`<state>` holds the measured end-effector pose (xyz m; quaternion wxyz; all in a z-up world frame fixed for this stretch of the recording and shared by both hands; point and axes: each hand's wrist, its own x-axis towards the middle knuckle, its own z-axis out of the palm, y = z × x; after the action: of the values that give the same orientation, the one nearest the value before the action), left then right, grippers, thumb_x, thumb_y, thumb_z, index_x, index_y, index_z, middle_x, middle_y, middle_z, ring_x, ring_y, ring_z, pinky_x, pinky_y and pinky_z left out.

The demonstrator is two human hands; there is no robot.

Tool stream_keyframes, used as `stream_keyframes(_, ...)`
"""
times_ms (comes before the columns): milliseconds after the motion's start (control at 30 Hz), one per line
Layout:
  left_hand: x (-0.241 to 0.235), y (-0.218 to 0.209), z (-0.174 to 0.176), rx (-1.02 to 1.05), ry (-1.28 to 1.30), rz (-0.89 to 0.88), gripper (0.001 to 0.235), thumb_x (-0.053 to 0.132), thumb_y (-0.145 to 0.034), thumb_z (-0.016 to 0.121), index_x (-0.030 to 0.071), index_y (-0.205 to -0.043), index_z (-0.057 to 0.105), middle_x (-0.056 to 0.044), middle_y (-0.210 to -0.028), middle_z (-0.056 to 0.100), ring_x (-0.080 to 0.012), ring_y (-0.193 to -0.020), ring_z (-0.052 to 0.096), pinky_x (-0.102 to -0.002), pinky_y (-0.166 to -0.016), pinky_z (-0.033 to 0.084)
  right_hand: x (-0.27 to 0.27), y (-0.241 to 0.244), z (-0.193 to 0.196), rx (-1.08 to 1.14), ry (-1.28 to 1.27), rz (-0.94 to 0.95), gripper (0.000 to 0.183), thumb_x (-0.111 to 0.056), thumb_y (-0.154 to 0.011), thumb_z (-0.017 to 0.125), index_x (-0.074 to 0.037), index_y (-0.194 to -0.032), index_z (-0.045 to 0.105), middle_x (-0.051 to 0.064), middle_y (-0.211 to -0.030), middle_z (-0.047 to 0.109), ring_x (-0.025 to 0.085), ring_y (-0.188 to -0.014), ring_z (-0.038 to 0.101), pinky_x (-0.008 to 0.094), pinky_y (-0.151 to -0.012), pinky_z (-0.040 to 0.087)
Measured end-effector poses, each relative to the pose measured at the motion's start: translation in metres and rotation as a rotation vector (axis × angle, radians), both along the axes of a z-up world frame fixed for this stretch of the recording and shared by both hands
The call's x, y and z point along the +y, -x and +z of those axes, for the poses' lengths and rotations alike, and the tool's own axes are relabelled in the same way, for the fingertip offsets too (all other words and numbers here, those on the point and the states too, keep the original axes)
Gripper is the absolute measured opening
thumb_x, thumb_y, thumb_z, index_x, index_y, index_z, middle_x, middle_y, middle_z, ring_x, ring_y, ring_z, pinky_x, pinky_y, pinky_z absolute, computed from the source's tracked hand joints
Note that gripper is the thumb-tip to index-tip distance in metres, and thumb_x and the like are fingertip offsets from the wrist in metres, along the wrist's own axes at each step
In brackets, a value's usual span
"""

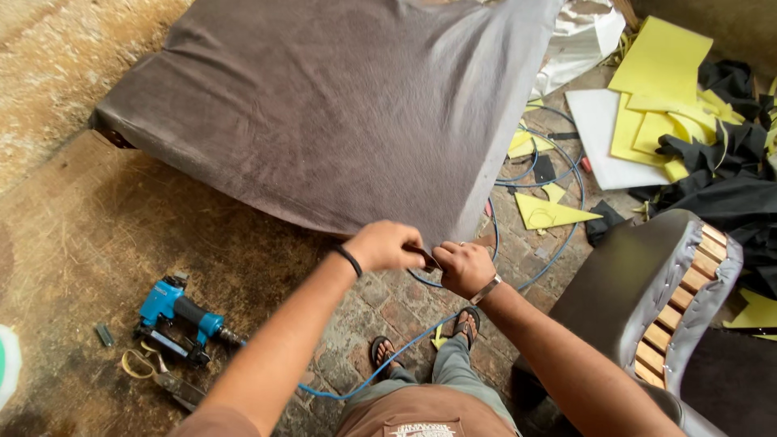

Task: The person staples brown fabric onto a wooden chair frame using a pneumatic staple gun. They smooth and pull the fabric taut, then drive staples along the edges to secure it. The person flips the chair to work on different sides and continues stapling around the perimeter.

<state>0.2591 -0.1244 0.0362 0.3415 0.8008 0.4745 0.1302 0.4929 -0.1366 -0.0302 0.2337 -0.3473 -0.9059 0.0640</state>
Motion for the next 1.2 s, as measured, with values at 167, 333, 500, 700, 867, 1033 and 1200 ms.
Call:
stream_keyframes(167,0.041,-0.024,-0.011,0.272,-0.429,0.243,0.058,0.051,-0.094,0.052,0.01,-0.135,0.058,-0.019,-0.14,0.054,-0.035,-0.131,0.049,-0.05,-0.11,0.039,-0.012,0.013,0.002,0.081,0.054,-0.093,0.021,-0.006,-0.064,0.069,-0.011,-0.082,0.058,0.007,-0.08,0.06,0.032,-0.077,0.065,0.044,-0.064,0.053)
stream_keyframes(333,0.018,-0.052,-0.05,0.513,-0.535,0.215,0.077,0.055,-0.104,0.042,0.007,-0.162,0.026,-0.026,-0.167,0.021,-0.0403,-0.155,0.018,-0.054,-0.126,0.013,-0.02,-0.002,0.006,0.18,0.156,-0.11,0.031,0.0,-0.06,0.068,-0.011,-0.089,0.065,0.008,-0.088,0.066,0.033,-0.084,0.065,0.044,-0.07,0.054)
stream_keyframes(500,-0.017,-0.071,-0.021,0.44,-0.376,0.178,0.098,0.066,-0.093,0.05,-0.003,-0.157,0.023,-0.03,-0.163,0.017,-0.0443,-0.153,0.015,-0.056,-0.123,0.01,0.013,-0.039,0.018,0.156,0.029,-0.326,0.042,-0.002,-0.077,0.07,-0.013,-0.117,0.065,0.016,-0.115,0.064,0.035,-0.1,0.065,0.044,-0.083,0.054)
stream_keyframes(700,-0.024,-0.13,0.005,0.741,-0.152,0.385,0.109,0.061,-0.081,0.066,-0.003,-0.157,0.021,-0.03,-0.164,0.015,-0.0437,-0.152,0.014,-0.057,-0.12,0.011,0.116,-0.067,0.026,-0.01,-0.169,-0.216,0.058,-0.01,-0.071,0.075,-0.015,-0.127,0.062,0.014,-0.128,0.061,0.037,-0.115,0.062,0.046,-0.095,0.047)
stream_keyframes(867,-0.011,-0.149,-0.016,0.509,-0.381,0.634,0.05,0.024,-0.089,0.058,-0.001,-0.132,0.055,-0.021,-0.135,0.055,-0.0393,-0.127,0.05,-0.052,-0.105,0.042,0.201,-0.083,0.029,-0.016,-0.131,0.07,0.031,-0.007,-0.087,0.066,-0.02,-0.115,0.068,0.001,-0.121,0.069,0.025,-0.119,0.063,0.04,-0.104,0.049)
stream_keyframes(1033,0.018,-0.113,-0.028,0.17,-0.251,0.806,0.014,0.017,-0.091,0.055,0.005,-0.093,0.061,-0.018,-0.094,0.067,-0.0413,-0.093,0.066,-0.052,-0.08,0.053,0.256,-0.047,0.045,-0.238,-0.047,0.366,0.021,-0.01,-0.081,0.06,-0.013,-0.099,0.07,0.008,-0.102,0.071,0.032,-0.101,0.069,0.046,-0.09,0.05)
stream_keyframes(1200,0.02,-0.114,-0.016,0.183,-0.189,0.874,0.015,0.02,-0.091,0.056,0.005,-0.091,0.058,-0.02,-0.088,0.067,-0.0456,-0.085,0.065,-0.058,-0.074,0.051,0.261,-0.026,0.053,-0.476,0.229,0.336,0.02,-0.023,-0.096,0.055,-0.012,-0.109,0.064,0.012,-0.109,0.068,0.032,-0.101,0.066,0.045,-0.089,0.053)
